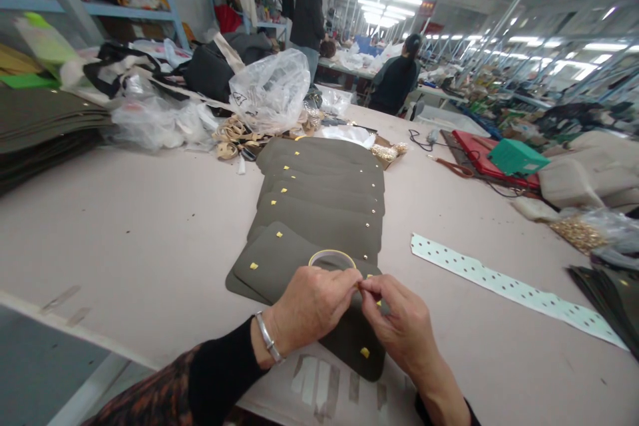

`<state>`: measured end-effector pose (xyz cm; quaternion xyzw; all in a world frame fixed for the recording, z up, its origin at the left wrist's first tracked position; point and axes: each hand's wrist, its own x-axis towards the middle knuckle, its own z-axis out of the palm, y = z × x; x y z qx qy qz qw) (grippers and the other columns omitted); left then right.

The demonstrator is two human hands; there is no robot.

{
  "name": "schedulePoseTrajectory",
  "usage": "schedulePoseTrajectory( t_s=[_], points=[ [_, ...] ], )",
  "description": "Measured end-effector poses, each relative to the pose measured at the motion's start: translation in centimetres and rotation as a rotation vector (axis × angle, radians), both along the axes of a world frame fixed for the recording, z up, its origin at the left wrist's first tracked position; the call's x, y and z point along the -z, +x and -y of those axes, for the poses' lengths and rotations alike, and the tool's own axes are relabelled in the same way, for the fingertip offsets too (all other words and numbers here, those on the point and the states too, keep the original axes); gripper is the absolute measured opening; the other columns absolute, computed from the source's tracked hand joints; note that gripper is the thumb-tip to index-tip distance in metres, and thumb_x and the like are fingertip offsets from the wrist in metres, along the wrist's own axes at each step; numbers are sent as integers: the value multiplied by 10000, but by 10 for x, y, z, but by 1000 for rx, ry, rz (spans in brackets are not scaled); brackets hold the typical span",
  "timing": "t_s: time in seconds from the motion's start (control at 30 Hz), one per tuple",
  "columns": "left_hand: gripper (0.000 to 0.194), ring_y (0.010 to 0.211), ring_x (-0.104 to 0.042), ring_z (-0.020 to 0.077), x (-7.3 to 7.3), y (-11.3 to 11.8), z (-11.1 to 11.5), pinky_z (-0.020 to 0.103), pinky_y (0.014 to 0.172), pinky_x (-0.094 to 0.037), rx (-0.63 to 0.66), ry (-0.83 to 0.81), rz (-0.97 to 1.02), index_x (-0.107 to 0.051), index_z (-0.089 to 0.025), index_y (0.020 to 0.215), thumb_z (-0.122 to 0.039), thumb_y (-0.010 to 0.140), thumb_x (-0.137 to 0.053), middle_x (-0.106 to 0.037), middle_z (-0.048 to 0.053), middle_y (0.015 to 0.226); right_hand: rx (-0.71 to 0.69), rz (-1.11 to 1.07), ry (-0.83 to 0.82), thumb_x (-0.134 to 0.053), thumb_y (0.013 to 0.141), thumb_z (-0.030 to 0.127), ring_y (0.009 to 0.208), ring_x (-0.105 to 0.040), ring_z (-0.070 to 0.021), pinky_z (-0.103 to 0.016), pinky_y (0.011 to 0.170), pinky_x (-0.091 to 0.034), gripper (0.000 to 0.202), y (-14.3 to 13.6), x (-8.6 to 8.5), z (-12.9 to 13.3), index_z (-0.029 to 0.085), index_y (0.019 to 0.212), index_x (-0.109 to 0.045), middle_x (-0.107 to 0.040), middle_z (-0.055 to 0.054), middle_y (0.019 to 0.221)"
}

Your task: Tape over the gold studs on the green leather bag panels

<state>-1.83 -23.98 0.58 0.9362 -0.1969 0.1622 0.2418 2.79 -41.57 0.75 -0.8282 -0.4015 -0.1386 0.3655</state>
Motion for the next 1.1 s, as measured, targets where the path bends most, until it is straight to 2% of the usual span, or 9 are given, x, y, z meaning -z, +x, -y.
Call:
schedulePoseTrajectory(
  t_s=[0.1, 0.17, 0.3, 0.43, 0.5, 0.57, 0.73, 0.9, 1.1],
  points=[
    [142, 698, -636, 147, -3, 0, 1, 230, 586, -454, -39, 7, -42, -526, -196, 904, -196, 947, -390, -639, 1, 764, 49, 61, 12, -501, 834, 101, 669, -632, -141, -252, 639, -502, 174, -3, 5, -2, 205, 851, -639, -679, -29, 741],
    [125, 676, -614, 145, -4, 1, 1, 228, 552, -423, -36, 22, -33, -513, -195, 869, -179, 930, -405, -619, -3, 748, 107, -11, 46, -527, 820, 127, 636, -630, -139, -251, 621, -502, 152, -6, 6, -4, 202, 828, -659, -685, -26, 725],
    [148, 615, -566, 144, -2, 7, 4, 247, 530, -393, -22, 37, 59, -499, -192, 843, -180, 932, -381, -582, -4, 711, 215, -509, 213, -581, 811, 262, 517, -607, -134, -235, 508, -491, 124, -3, 4, -9, 190, 760, -668, -659, -4, 600],
    [167, 621, -542, 143, 0, 11, 6, 257, 564, -412, 12, 21, 124, -509, -193, 879, -171, 947, -358, -578, -1, 722, 311, -877, 415, -692, 719, 416, 432, -576, -126, -239, 455, -483, 256, 23, 7, -5, 168, 685, -638, -604, 14, 503],
    [162, 660, -543, 148, 3, 14, 6, 266, 614, -434, -7, 54, 103, -513, -191, 897, -167, 955, -363, -579, 5, 747, 347, -970, 421, -748, 652, 464, 440, -582, -124, -244, 465, -500, 331, 42, 12, 2, 152, 704, -650, -620, 2, 532],
    [138, 722, -545, 164, 6, 17, 3, 283, 653, -452, -41, 141, 39, -513, -186, 897, -161, 954, -390, -582, 17, 793, 330, -1016, 332, -768, 628, 491, 474, -599, -125, -250, 495, -521, 387, 58, 18, 9, 135, 747, -673, -641, -16, 578],
    [70, 800, -518, 204, 12, 21, -1, 318, 644, -474, -17, 297, -108, -502, -186, 867, -170, 929, -475, -568, 33, 865, 260, -955, 87, -676, 731, 527, 495, -590, -113, -230, 492, -505, 395, 78, 28, 14, 133, 759, -672, -640, -22, 601],
    [72, 797, -503, 202, 13, 18, -2, 326, 666, -481, 15, 268, -123, -495, -183, 863, -171, 931, -475, -557, 28, 867, 260, -812, -124, -580, 812, 472, 509, -589, -132, -241, 489, -492, 327, 76, 25, 8, 161, 811, -682, -629, -7, 581],
    [83, 790, -497, 200, 17, 20, -5, 325, 653, -477, 12, 218, -135, -497, -184, 857, -150, 927, -469, -556, 23, 859, 254, -448, -314, -519, 832, 363, 588, -638, -165, -267, 562, -474, 247, 72, 20, -1, 198, 785, -697, -700, -26, 675]
  ],
)
